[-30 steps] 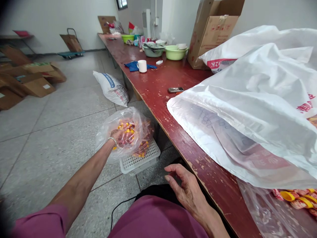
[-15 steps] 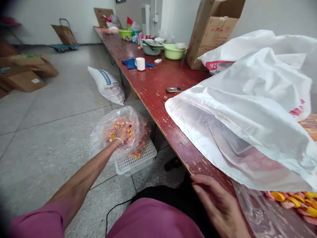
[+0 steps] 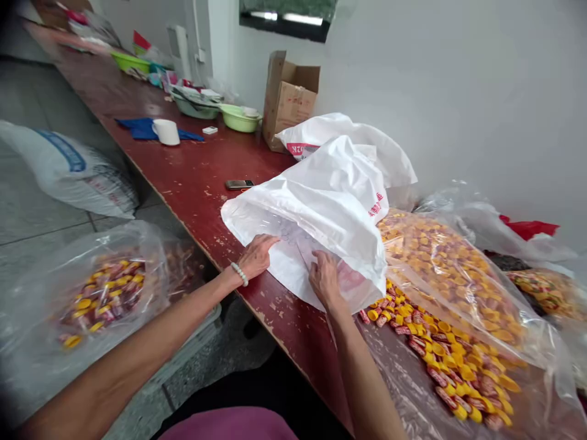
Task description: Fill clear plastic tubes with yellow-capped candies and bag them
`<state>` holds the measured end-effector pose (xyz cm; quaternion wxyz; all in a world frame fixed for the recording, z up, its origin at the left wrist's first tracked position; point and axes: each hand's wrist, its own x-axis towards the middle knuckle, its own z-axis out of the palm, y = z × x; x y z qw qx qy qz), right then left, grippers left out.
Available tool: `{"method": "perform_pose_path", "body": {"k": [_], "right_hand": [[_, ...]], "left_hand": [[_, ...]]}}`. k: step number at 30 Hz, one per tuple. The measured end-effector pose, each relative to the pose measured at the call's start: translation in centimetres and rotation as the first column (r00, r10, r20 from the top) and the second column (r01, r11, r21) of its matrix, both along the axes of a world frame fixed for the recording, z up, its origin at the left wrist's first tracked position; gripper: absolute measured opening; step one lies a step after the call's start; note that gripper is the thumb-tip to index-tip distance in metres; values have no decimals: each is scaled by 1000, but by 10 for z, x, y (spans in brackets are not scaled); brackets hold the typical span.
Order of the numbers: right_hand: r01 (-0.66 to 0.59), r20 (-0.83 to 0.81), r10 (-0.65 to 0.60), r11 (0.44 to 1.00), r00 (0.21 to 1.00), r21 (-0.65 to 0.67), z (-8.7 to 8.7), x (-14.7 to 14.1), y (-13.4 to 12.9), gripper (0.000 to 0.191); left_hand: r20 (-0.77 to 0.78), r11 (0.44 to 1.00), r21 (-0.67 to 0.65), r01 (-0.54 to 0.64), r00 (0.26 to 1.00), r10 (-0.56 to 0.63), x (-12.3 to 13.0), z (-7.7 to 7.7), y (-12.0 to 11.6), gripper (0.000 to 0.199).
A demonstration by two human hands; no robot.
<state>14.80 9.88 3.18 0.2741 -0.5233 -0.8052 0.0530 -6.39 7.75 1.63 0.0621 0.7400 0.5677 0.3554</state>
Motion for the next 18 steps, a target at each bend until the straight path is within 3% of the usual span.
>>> {"method": "perform_pose_path", "body": {"k": [3, 7, 12, 18], "right_hand": [[48, 14, -48, 999, 999, 17, -3, 9, 32, 40], [-39, 23, 38, 999, 999, 11, -7, -11, 50, 46], [-131, 161, 133, 991, 978, -19, -13, -54, 70, 62], [-177, 215, 186, 982, 959, -61, -15, -46, 70, 59]], "left_hand": [[-80, 994, -80, -78, 994, 72, 0, -6, 37, 49], [-163, 988, -125, -89, 984, 68, -4, -11, 61, 49], [-287, 983, -165, -79, 957, 29, 1, -5, 66, 53], [-335, 982, -178, -64, 942, 0, -2, 4, 51, 44]]}}
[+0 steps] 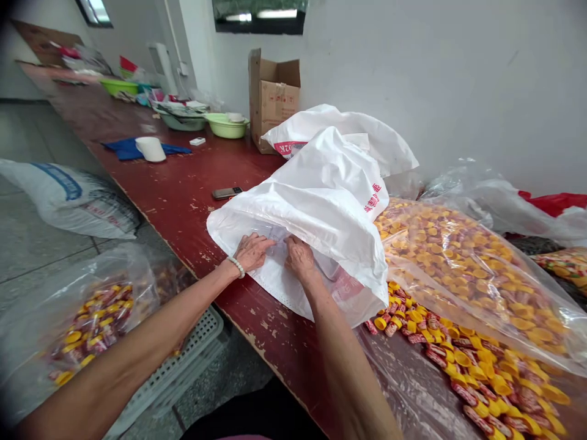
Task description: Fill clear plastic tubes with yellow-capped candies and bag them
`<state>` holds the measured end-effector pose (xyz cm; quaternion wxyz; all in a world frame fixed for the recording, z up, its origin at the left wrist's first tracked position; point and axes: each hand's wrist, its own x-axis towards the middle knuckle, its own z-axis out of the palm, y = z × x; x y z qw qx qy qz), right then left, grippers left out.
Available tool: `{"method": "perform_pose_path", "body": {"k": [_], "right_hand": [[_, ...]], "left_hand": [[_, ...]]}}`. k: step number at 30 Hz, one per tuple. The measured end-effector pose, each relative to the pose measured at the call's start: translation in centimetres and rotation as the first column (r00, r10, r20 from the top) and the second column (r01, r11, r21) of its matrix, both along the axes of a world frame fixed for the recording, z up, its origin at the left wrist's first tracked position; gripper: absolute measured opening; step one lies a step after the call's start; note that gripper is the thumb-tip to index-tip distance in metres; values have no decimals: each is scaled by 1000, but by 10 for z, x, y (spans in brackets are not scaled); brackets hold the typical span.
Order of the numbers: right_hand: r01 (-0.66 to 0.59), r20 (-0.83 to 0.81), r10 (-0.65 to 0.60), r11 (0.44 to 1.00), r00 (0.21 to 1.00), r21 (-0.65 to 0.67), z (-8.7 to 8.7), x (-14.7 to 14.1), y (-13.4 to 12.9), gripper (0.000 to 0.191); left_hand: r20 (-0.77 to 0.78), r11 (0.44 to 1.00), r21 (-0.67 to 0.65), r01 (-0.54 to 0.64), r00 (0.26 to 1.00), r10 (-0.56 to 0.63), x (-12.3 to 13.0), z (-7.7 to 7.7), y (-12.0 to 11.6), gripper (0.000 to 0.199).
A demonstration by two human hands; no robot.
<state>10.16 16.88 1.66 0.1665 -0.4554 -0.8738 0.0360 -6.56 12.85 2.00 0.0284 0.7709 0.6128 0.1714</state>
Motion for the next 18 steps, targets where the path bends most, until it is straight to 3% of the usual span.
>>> {"method": "perform_pose_path", "body": {"k": [3, 6, 11, 14, 18], "right_hand": [[-52, 40, 52, 999, 998, -9, 1, 14, -20, 59], [-75, 40, 75, 997, 996, 7, 1, 26, -42, 63], [-74, -170, 70, 997, 983, -17, 0, 40, -52, 47], [35, -249, -39, 999, 968, -20, 3, 47, -49, 32], [137, -396, -138, 990, 908, -31, 12, 47, -63, 31]], "left_hand": [[-4, 1000, 12, 25, 1000, -25, 0, 0, -17, 43], [106, 999, -25, 28, 994, -25, 4, 0, -29, 32], [276, 995, -94, -31, 959, 56, 10, -2, -26, 13], [374, 988, -139, -63, 921, 111, 9, -1, -22, 30], [555, 978, -209, -6, 823, 123, 10, 0, -33, 55]]}}
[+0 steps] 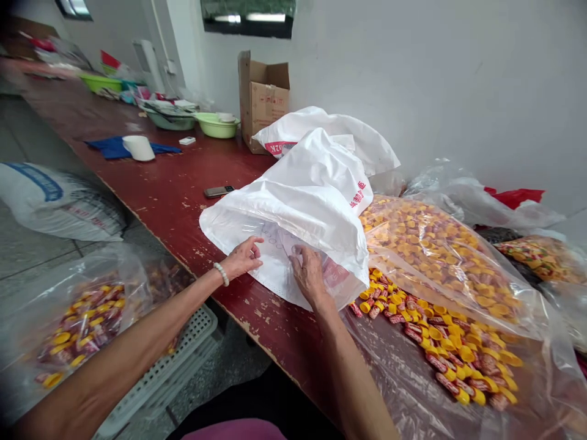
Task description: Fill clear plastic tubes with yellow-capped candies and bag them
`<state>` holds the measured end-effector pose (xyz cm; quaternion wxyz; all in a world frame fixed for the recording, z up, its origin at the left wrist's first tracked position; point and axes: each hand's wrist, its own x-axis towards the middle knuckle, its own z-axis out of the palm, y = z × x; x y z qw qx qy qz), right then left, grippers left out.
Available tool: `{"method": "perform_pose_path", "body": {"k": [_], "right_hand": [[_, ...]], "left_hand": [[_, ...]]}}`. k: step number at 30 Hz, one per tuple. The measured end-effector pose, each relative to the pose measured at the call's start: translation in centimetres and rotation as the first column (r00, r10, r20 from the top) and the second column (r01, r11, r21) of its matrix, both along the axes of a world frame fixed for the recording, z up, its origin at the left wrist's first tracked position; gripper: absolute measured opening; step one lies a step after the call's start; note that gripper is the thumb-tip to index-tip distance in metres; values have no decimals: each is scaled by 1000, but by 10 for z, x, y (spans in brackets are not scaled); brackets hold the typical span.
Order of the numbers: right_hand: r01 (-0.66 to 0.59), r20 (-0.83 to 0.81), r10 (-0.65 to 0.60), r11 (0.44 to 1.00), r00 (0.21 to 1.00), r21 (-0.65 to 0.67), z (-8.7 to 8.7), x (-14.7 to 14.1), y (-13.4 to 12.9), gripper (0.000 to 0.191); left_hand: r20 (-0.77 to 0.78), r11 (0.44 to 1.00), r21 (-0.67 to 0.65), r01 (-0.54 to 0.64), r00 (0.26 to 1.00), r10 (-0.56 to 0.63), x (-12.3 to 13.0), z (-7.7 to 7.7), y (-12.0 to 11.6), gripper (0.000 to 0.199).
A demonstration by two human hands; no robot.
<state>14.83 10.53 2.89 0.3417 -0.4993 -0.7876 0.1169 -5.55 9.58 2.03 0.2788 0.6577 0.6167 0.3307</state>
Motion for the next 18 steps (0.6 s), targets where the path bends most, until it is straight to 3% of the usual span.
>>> {"method": "perform_pose_path", "body": {"k": [2, 4, 6, 9, 15, 18], "right_hand": [[-66, -105, 60, 997, 993, -46, 4, -7, -15, 34], [-154, -171, 136, 983, 976, -99, 7, -18, -31, 40], [-180, -185, 155, 976, 970, -124, 6, -29, -44, 42], [-137, -108, 129, 988, 986, -71, 3, -41, -54, 38], [-10, 63, 8, 999, 998, 37, -3, -34, -41, 38], [108, 181, -107, 994, 978, 2, -11, -22, -32, 46]], "left_hand": [[270, 995, -62, 79, 961, -59, 4, 1, -13, 59], [576, 973, -129, 190, 813, -82, 11, 2, -27, 57], [768, 944, -159, 291, 637, -67, 18, 3, -38, 54], [884, 933, -123, 338, 465, -52, 25, 2, -46, 55], [919, 931, -204, 302, 387, 76, 19, -4, -44, 51], [949, 925, -247, 287, 266, 170, 8, -4, -42, 53]]}}
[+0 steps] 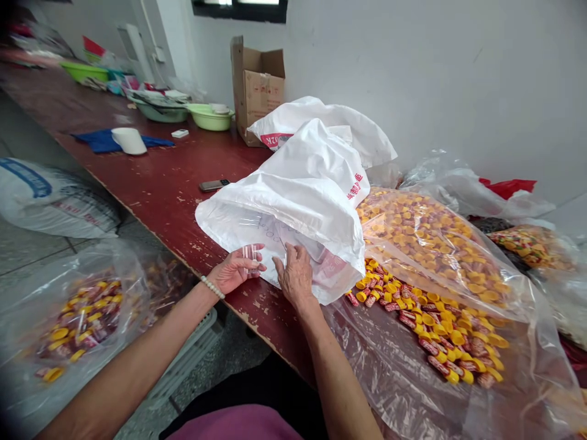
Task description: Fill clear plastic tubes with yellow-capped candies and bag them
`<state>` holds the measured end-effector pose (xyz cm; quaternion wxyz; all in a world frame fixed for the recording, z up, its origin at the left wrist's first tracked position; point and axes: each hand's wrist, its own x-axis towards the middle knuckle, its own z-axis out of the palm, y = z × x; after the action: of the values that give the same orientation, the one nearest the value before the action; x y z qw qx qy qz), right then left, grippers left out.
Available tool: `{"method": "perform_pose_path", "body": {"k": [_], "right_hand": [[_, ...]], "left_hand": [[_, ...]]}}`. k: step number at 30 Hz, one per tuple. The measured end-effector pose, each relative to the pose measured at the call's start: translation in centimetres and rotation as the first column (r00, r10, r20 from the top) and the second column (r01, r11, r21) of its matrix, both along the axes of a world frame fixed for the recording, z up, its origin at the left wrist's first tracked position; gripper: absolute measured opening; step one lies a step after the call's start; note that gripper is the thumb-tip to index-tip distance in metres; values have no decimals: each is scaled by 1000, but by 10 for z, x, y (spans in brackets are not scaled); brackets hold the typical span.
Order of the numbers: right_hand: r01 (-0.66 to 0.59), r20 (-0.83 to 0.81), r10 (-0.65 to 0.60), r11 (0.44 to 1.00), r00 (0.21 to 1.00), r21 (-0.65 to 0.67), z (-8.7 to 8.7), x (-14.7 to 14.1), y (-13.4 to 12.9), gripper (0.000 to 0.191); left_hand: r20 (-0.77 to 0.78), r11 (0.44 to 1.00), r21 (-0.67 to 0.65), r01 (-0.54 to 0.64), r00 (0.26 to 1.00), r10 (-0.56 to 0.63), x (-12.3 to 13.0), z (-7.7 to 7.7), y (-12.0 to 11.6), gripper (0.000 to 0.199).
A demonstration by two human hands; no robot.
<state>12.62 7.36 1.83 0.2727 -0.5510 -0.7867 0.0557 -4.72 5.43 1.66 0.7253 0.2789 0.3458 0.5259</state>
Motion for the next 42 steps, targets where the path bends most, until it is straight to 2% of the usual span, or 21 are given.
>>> {"method": "perform_pose_path", "body": {"k": [2, 4, 5, 7, 8, 10, 12, 13, 15, 18, 20, 23, 25, 28, 30, 32, 35, 38, 42], "right_hand": [[36, 91, -29, 997, 995, -75, -5, 6, 3, 47], [49, 77, -40, 993, 996, -111, -9, 8, 4, 40], [48, 11, -47, 992, 999, -117, -11, 8, 3, 36], [-5, -225, -29, 989, 974, -149, -11, 5, 1, 31], [-55, -371, -13, 983, 929, -173, -10, 2, -1, 30], [-180, -618, 3, 958, 786, -225, -8, -6, -8, 31], [-270, -745, -5, 930, 668, -249, -5, -13, -15, 33], [-282, -764, -6, 928, 645, -244, -3, -15, -18, 32], [-253, -745, 18, 946, 667, -203, -1, -17, -22, 28], [-223, -636, 108, 969, 764, -103, -1, -15, -16, 25], [-214, -491, 136, 971, 861, -105, 0, -15, -2, 25], [-79, -247, 45, 988, 968, -130, 0, -21, 29, 26], [5, -171, -27, 992, 985, -129, -2, -30, 50, 30], [74, -109, -91, 986, 990, -151, -9, -44, 73, 40], [117, -77, -132, 979, 988, -167, -11, -50, 82, 40], [146, -64, -160, 972, 985, -185, -10, -49, 87, 36], [159, -80, -178, 967, 981, -198, -3, -37, 83, 36], [119, -126, -144, 976, 982, -183, 6, -20, 60, 38], [-117, -334, 46, 973, 942, -197, 16, -10, 18, 33]], "left_hand": [[89, 998, -56, -11, 996, 16, -7, 0, 2, 51], [112, 994, -106, -27, 993, 39, -10, -1, 3, 44], [95, 992, -118, -41, 994, 52, -10, -2, 3, 39], [36, 993, -104, -56, 998, 60, -7, -4, 2, 32], [4, 996, -77, -51, 999, 52, -5, -4, 1, 30], [-44, 999, 11, -35, 998, 36, 2, -4, -3, 28], [-53, 995, 102, -16, 998, 22, 9, -3, -7, 29], [-46, 990, 142, -11, 999, 18, 12, -3, -9, 31], [-24, 982, 188, -25, 999, 30, 16, -2, -11, 40], [-15, 981, 164, -99, 995, 103, 18, -3, -10, 50], [-14, 985, 91, -148, 989, 149, 15, -3, -9, 49], [57, 978, -54, -199, 978, 202, 4, -3, -5, 41], [180, 971, -128, -200, 958, 221, -8, -3, -4, 39], [390, 984, -132, -120, 906, 163, -26, -2, -2, 40], [455, 992, -104, -73, 883, 113, -32, -2, -2, 40], [458, 994, -93, -65, 883, 100, -35, -2, -3, 42], [375, 992, -78, -94, 920, 117, -31, -3, -3, 46], [210, 984, -29, -173, 962, 175, -24, -4, -3, 51], [47, 948, 104, -301, 953, 298, -13, -8, 0, 55]]}}
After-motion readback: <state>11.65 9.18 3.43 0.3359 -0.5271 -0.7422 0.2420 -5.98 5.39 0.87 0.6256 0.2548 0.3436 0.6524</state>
